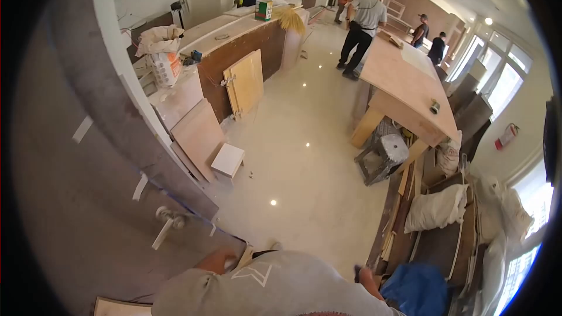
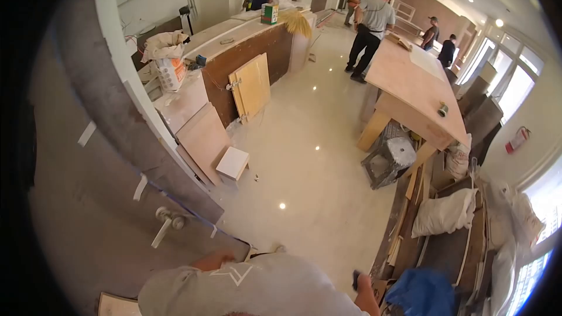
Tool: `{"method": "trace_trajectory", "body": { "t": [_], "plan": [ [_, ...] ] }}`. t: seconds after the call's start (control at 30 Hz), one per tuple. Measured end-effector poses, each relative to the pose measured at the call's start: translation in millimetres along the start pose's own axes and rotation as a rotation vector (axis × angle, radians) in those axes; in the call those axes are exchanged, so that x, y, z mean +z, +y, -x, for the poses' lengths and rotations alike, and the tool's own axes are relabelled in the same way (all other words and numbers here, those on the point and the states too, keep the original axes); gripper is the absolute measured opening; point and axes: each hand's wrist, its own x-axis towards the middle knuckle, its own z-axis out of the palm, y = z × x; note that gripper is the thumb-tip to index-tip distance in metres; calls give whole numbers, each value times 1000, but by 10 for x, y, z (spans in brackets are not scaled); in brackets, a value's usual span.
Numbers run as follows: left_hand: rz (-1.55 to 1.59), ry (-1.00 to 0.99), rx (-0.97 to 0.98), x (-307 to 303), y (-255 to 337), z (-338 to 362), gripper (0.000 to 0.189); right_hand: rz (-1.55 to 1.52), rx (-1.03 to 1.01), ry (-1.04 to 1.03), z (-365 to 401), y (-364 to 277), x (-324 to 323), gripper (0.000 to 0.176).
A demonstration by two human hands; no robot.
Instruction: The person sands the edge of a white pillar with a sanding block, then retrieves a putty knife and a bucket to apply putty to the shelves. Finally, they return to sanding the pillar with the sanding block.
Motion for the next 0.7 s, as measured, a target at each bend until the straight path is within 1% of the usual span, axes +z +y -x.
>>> {"method": "trace_trajectory", "body": {
  "t": [0.03, 0.07, 0.1, 0.13, 0.2, 0.23, 0.33, 0.37, 0.4, 0.43, 0.47, 0.5, 0.53, 0.57, 0.6, 0.63, 0.67, 0.7],
  "plan": [
    [-209, 59, 66, -568, 196, -326, 35, 81, -65, -50, -34, -60, 87, 35],
    [-318, 164, 123, -1153, 381, -536, 34, -183, 29, -104, -60, -114, -44, 34],
    [-290, 291, 180, -1815, 634, -564, 38, -451, 145, -131, -168, -122, -249, 33],
    [-269, 415, 241, -2396, 828, -596, 42, -607, 214, -153, -312, -104, -437, 32],
    [191, 556, 172, -3433, 1217, -758, 44, -746, 281, -171, -725, -28, -838, 30],
    [421, 612, 140, -3839, 1350, -908, 45, -775, 291, -174, -982, 21, -1051, 28],
    [397, 700, 165, -4829, 1494, -1391, 49, -740, 272, -175, -1857, 259, -1663, 25],
    [314, 659, 110, -4981, 1395, -1718, 48, -698, 250, -159, -2202, 371, -1901, 24],
    [231, 638, 64, -5103, 1202, -2145, 48, -579, 195, -133, -2541, 496, -2304, 23],
    [-287, 562, 271, -5179, 1033, -2316, 50, -348, 105, -96, -2934, 656, -2631, 23],
    [25, 315, 13, -5256, 1031, -2370, 51, -118, 33, -40, -3351, 803, -2990, 22],
    [89, 66, -139, -5338, 989, -2490, 58, 41, 8, 68, -3829, 971, -3476, 21],
    [109, 1, -131, -5394, 869, -2546, 59, -37, -5, 171, -4244, 1119, -4089, 22],
    [224, -73, -254, -5441, 847, -2586, 59, -197, 24, 368, -4728, 1206, -4641, 20],
    [329, -135, -386, -5496, 829, -2630, 59, -700, -52, 522, -5014, 1329, -5283, 24],
    [514, -9, -406, -5588, 764, -2594, 58, -1202, -130, 666, -5230, 1348, -6184, 34],
    [698, 120, -405, -5653, 671, -2580, 57, -1354, -204, 631, -4841, 1269, -7383, 33],
    [785, 155, -417, -5830, 605, -2605, 56, -1533, -231, 646, -5501, 1337, -7806, 29]
  ]
}}
